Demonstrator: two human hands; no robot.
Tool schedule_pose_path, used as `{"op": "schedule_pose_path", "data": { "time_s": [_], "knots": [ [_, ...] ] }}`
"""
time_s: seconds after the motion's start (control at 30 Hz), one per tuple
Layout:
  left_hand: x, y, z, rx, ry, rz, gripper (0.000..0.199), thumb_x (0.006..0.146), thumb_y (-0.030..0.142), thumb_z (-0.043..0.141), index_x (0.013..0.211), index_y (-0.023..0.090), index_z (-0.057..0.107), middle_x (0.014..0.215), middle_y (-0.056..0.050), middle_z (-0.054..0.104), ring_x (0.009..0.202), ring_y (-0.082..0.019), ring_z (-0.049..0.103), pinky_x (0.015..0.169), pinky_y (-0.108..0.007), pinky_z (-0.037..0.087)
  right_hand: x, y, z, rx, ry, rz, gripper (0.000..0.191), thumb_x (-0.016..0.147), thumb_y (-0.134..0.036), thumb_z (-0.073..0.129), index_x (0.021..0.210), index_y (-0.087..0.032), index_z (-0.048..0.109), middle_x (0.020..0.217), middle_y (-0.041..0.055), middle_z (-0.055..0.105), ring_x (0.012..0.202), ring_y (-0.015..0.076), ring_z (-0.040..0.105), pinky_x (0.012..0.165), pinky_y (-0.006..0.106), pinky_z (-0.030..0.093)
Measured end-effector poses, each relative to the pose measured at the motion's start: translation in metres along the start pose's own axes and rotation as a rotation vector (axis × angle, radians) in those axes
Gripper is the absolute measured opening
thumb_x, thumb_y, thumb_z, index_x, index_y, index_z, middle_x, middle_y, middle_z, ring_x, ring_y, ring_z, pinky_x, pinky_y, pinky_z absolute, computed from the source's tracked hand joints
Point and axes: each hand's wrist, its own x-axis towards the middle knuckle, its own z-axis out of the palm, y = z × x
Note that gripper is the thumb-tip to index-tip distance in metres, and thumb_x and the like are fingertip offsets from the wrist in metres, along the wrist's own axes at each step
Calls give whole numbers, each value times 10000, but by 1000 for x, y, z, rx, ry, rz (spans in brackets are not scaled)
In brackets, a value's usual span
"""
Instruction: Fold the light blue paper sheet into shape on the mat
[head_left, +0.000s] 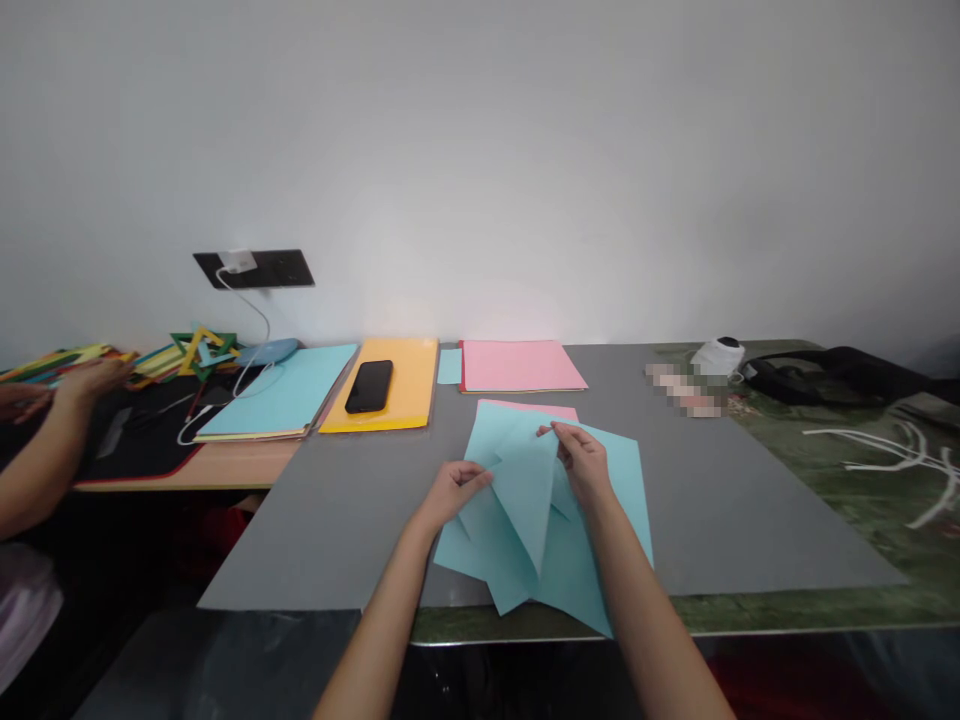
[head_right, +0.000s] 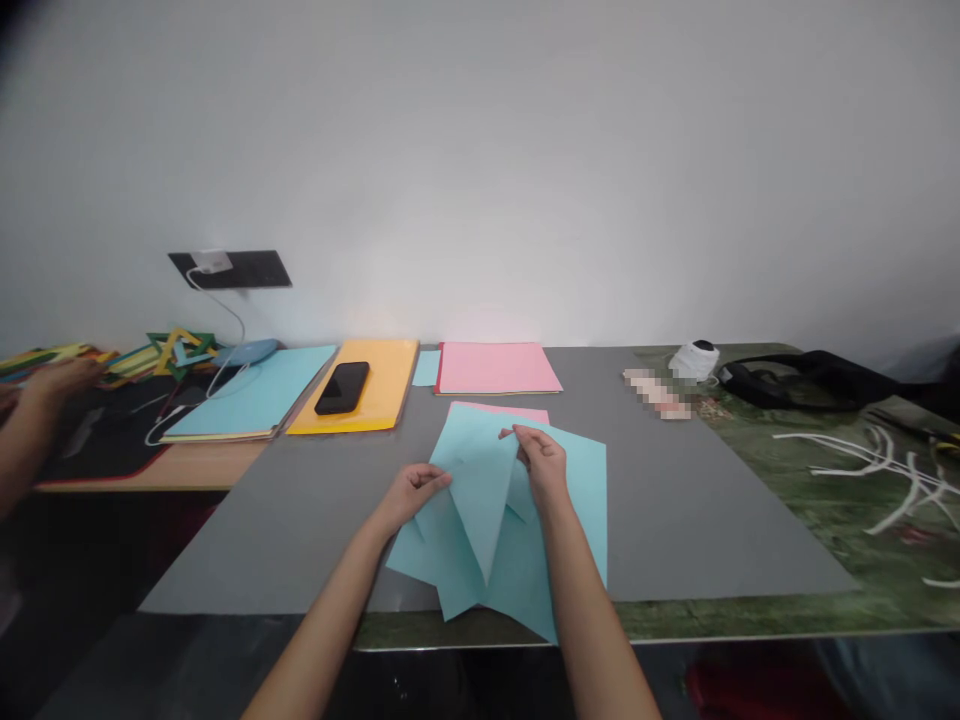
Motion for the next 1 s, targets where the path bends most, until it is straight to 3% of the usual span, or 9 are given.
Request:
{"op": "schedule_pose_path", "data": {
  "time_s": [0.07, 0.2, 0.3, 0.53, 0.7, 0.83, 1.0],
  "knots": [
    [0, -2, 0, -17, 13, 1, 344, 649, 459, 566, 633, 121, 631, 520, 6, 545, 471, -82, 422, 431, -187, 299, -2, 1, 2, -3, -79, 78, 300, 588, -412, 656, 773, -178, 622, 613, 23, 644, 548, 143, 554, 531, 274, 434],
    [1, -6, 1, -1, 106, 14, 315, 642, 436, 585, 701, 132, 647, 665, -33, 640, 616, -144, 534, 569, -226, 394, -6, 5, 4, -53, -202, 182, 278, 552, -376, 695, 500, -168, 518, 397, -54, 477, 387, 74, 423, 416, 212, 361],
    [2, -7, 1, 37, 130, 33, 308, 656, 426, 577, 737, 141, 660, 772, -52, 663, 725, -173, 559, 647, -242, 407, -7, 7, 4, -98, -216, 174, 300, 532, -389, 703, 491, -164, 509, 408, -53, 475, 390, 73, 415, 402, 209, 344],
    [1, -5, 0, 30, 63, 37, 336, 695, 440, 530, 744, 137, 665, 713, -30, 642, 613, -132, 516, 531, -208, 373, -9, 4, 6, -128, -215, 138, 297, 535, -423, 690, 575, -158, 563, 450, -35, 510, 414, 90, 432, 419, 227, 344],
    [1, -6, -1, -12, 15, 12, 370, 701, 459, 510, 704, 117, 651, 530, 11, 529, 472, -81, 397, 431, -185, 287, -7, 7, 4, -151, -193, 119, 313, 527, -439, 687, 553, -161, 545, 441, -37, 496, 407, 85, 410, 411, 225, 323],
    [1, -6, -1, -69, 10, 14, 365, 709, 453, 502, 668, 113, 628, 501, 27, 465, 456, -64, 346, 415, -176, 249, -6, 9, 3, -167, -182, 117, 316, 534, -430, 686, 521, -166, 512, 418, -50, 457, 395, 76, 379, 404, 221, 299],
    [1, -6, -1, -79, 16, 5, 343, 701, 438, 519, 707, 119, 644, 517, 20, 502, 453, -69, 375, 418, -178, 271, -7, 8, 4, -163, -193, 127, 305, 548, -420, 679, 538, -165, 513, 429, -47, 453, 404, 80, 377, 413, 227, 296]
  ]
}}
